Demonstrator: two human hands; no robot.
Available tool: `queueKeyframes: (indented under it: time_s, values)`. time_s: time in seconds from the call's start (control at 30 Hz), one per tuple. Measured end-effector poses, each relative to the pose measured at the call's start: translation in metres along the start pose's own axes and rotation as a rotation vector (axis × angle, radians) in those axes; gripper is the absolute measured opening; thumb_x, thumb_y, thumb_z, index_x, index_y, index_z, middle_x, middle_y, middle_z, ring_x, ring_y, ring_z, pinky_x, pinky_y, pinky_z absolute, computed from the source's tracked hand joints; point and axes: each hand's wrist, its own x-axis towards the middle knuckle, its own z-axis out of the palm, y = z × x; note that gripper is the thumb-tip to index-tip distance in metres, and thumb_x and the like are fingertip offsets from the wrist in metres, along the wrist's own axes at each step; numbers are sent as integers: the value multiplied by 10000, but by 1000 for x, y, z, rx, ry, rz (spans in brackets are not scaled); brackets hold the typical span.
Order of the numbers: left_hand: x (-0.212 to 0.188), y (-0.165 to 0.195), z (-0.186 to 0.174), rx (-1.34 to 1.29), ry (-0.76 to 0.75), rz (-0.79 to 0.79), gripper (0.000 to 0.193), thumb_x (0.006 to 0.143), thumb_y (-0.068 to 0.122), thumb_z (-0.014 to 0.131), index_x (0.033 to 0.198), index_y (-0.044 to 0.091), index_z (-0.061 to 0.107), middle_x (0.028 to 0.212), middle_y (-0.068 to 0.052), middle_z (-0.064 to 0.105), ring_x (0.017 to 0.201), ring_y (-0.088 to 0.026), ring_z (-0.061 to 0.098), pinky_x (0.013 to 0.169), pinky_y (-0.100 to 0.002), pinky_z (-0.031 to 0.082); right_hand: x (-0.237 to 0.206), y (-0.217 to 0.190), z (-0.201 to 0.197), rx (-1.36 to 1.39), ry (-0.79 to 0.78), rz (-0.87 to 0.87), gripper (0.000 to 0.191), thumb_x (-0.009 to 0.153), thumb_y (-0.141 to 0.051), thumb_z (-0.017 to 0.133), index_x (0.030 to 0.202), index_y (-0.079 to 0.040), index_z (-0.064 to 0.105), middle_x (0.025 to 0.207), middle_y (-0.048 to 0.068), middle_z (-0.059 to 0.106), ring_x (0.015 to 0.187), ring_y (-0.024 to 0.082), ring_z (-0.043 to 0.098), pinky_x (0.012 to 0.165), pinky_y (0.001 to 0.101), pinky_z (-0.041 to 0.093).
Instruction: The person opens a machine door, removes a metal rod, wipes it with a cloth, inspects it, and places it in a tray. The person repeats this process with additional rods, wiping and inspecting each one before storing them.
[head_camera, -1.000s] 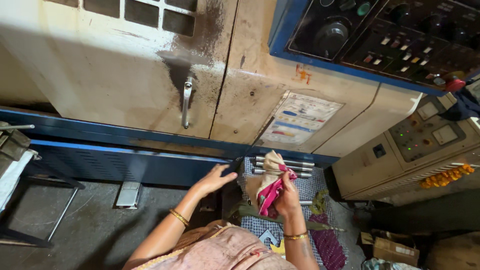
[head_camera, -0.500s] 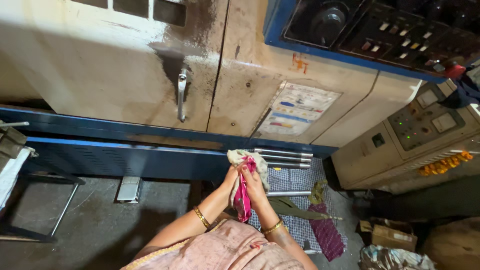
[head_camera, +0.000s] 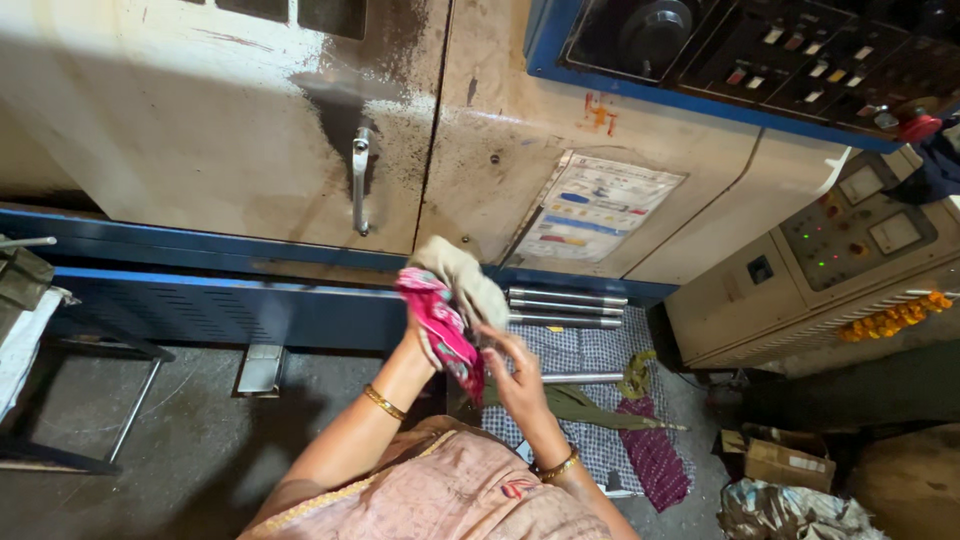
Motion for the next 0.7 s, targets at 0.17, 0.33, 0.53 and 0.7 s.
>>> queueKeyframes:
  time_s: [0.17, 0.33, 0.53, 0.7]
  values:
    - [3, -20, -12, 781, 391, 16, 599, 986, 613, 459, 1220, 78, 592, 1106, -96, 594, 971, -234, 607, 882, -396, 550, 17, 12, -2, -343, 205, -260, 630, 922, -192, 662, 1503, -3, 512, 1674, 302, 162, 1555, 398, 186, 1232, 462, 180]
    - [-16, -76, -56, 590, 570, -74, 573, 983, 586, 469, 1210, 76, 598, 1097, -94, 601, 963, -230, 612, 873, -391, 551, 11, 64, 17, 6, 80, 17, 666, 977, -269, 618, 1544, -23, 368, 1634, 230, 317, 1525, 390, 310, 1246, 448, 239]
    - [-22, -71, -69, 666, 497, -185, 542, 979, 553, 480, 1197, 73, 606, 1085, -92, 609, 954, -226, 618, 863, -385, 553, 13, 90, 29, -259, 117, -79, 557, 1001, -246, 588, 1499, -27, 466, 1623, 232, 381, 1539, 403, 321, 1269, 470, 229]
    - [-22, -71, -69, 689, 471, -226, 516, 977, 526, 490, 1186, 71, 612, 1075, -91, 616, 945, -222, 623, 854, -380, 554, 18, 60, 33, -329, 179, -113, 494, 995, -229, 604, 1439, -32, 515, 1610, 240, 391, 1538, 420, 307, 1270, 486, 231]
